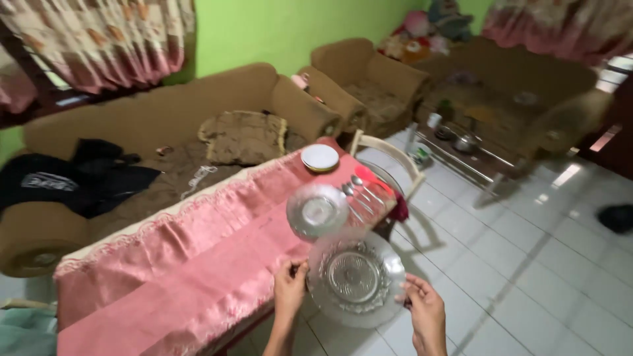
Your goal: The person picks up a clear glass plate from a kitchen counter, carries it through a doorway into a living area, and places it on a dining table. The person repeats this action a second time, returning to the kitchen to retrieve another plate and placing it on the same table.
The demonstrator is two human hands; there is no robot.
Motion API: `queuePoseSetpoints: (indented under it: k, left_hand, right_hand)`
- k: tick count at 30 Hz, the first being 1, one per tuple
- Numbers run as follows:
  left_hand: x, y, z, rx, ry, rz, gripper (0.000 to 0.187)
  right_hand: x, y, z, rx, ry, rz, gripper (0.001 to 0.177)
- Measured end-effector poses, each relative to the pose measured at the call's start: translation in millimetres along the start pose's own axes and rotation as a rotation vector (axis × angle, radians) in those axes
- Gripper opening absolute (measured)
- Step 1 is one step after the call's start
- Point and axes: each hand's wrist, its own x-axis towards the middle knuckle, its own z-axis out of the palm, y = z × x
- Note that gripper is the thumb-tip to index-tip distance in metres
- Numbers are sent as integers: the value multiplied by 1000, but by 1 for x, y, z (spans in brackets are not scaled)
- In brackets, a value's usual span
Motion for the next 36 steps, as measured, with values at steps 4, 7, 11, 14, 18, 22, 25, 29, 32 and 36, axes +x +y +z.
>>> queuePoseSetpoints:
  k: [4,7,11,14,18,22,25,29,32,36]
  left_hand:
    - [29,-17,2,-11,143,-113,17]
    - [53,-26,1,88,230,-213,19]
    - [99,-47,3,115,279,-274,19]
    - [137,-64,8,155,327,-212,18]
    - [174,-77,12,210,417,-258,18]
    - [195,-90,16,325,465,-225,18]
    - [203,-95,21,381,479,-202,18]
    - [212,-97,22,367,494,-292,18]
    - [209,-99,22,353,505,-257,17]
    - [205,-100,23,360,529,-275,17]
  right_hand:
    - [60,14,35,-67,-48,53,32]
    - [97,34,59,-111,-100,78,31]
    - [155,65,87,-140,-132,52,29]
    - [204,84,114,-136,-185,-9,28]
    - [262,105,142,-249,-227,20,25]
    - [289,115,160,-361,-199,-59,25]
    - [294,111,164,-429,-171,-68,23]
    - [300,102,169,-362,-199,23,24]
    - [298,95,168,-398,-203,66,24]
    - [301,91,169,-579,-167,25,24]
